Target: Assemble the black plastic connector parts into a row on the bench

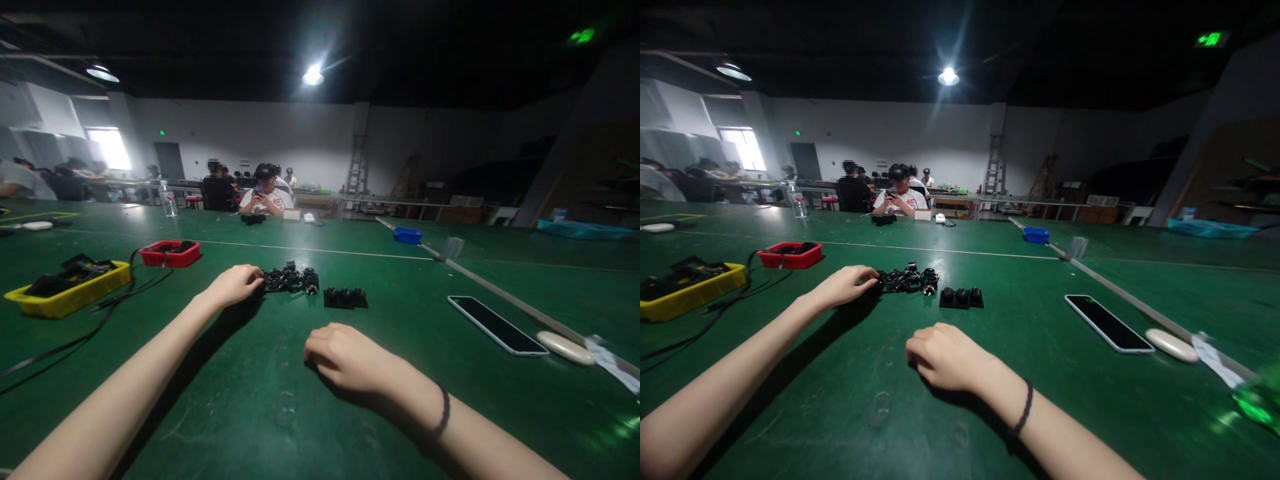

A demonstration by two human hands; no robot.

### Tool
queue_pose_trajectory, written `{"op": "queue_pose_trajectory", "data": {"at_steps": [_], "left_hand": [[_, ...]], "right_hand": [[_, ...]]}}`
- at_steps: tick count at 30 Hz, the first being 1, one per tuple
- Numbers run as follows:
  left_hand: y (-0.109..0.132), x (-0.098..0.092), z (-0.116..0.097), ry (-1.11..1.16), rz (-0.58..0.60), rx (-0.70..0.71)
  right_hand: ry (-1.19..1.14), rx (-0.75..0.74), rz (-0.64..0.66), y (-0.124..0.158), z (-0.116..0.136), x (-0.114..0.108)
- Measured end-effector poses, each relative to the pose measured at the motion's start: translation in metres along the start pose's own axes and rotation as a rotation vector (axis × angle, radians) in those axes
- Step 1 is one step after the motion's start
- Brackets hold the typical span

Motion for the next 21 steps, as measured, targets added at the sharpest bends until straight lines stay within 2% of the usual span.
{"op": "queue_pose_trajectory", "data": {"at_steps": [4, 7, 13, 21], "left_hand": [[0.011, 0.002, 0.004, -0.069, -0.074, -0.002], [0.02, 0.003, 0.005, -0.104, -0.094, 0.024], [0.027, 0.002, 0.001, -0.128, -0.064, 0.063], [0.033, 0.009, 0.006, -0.033, -0.019, 0.1]], "right_hand": [[-0.086, 0.055, -0.017, -0.006, -0.014, 0.004], [-0.178, 0.147, -0.086, -0.003, -0.022, 0.011], [-0.166, 0.246, -0.182, 0.01, -0.03, 0.019], [-0.147, 0.31, -0.216, 0.006, -0.032, 0.022]]}}
Point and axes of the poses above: each hand's wrist, its own y-axis away from the middle knuckle, its own x-axis out of the palm, z = x × y, the point moved 2 cm from there along -y, towards the middle knuckle, and after that the axes turned 8 degrees about x, right-handed, at the moved point
